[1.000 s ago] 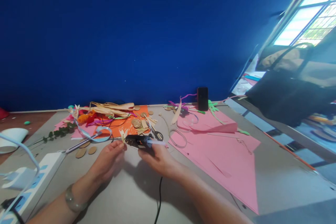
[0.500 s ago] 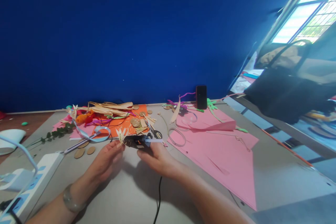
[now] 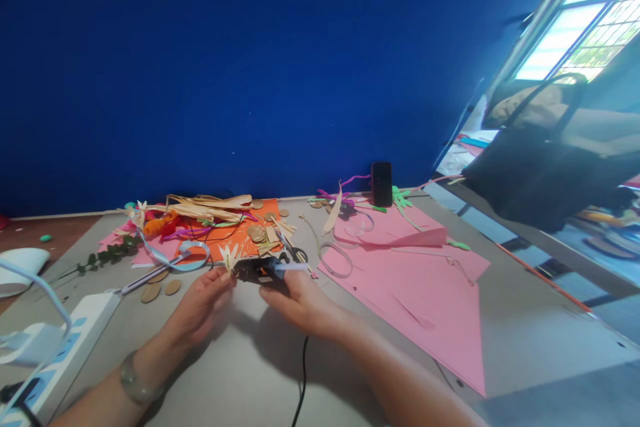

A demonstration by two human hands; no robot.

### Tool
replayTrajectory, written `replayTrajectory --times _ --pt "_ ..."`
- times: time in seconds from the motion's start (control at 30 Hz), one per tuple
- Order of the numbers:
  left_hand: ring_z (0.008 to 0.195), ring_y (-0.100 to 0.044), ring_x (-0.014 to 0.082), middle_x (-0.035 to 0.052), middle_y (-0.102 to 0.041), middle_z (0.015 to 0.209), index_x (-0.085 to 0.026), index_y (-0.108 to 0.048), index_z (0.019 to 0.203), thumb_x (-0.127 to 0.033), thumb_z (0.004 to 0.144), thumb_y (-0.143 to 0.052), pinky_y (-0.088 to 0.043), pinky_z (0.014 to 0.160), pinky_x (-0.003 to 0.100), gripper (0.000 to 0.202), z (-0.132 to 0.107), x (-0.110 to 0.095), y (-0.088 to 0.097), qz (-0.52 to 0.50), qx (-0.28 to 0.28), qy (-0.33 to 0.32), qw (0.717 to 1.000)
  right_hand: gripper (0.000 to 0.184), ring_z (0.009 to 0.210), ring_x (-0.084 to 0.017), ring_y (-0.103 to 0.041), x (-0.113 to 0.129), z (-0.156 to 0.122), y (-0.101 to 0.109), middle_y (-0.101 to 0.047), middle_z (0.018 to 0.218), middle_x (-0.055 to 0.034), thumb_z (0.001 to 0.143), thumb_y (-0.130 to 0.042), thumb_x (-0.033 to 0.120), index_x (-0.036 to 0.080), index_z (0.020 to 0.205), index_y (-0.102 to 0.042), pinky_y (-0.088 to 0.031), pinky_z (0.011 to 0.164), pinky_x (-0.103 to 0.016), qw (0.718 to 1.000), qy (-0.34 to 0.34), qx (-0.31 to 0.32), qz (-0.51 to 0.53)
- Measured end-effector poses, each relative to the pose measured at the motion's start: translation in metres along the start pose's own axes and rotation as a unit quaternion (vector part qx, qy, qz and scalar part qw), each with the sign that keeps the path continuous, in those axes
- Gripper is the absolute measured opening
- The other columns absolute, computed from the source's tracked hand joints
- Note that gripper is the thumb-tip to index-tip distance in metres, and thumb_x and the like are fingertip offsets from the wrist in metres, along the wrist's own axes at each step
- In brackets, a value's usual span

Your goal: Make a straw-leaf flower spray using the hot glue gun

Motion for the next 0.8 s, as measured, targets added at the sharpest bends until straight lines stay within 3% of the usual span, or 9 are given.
replayTrajectory --times 0.5,0.8 --pt "0.041 -0.035 0.0008 -0.0038 -0.057 0.059 -0.013 -0.063 0.07 -0.036 0.068 -0.08 -0.022 0.042 0.015 0.029 -0.002 -0.009 -0.001 0.035 -0.033 -0.033 0.998 0.023 0.06 -0.015 -0.052 0.003 -0.001 0.001 -0.054 0.058 0.0014 0.092 -0.047 0.031 0.016 0.08 -0.059 -0.043 0.061 -0.025 1.0 0.002 -0.012 -0.014" --pt "0.04 -0.034 0.0024 -0.0073 -0.048 0.048 -0.013 -0.063 0.07 -0.036 0.069 -0.08 -0.024 0.042 0.015 0.029 -0.004 -0.011 -0.001 0.046 -0.034 -0.04 0.998 0.028 0.051 -0.012 -0.046 0.0 0.001 0.001 -0.048 0.051 0.0035 0.092 -0.048 0.037 0.017 0.074 -0.056 -0.038 0.051 -0.023 1.0 0.009 -0.011 0.0"
Point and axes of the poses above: each hand's wrist, its own z-axis towards the middle knuckle, its own y-axis out of the back of the hand, x = y × z, the point moved 7 cm from there along z, towards the middle knuckle
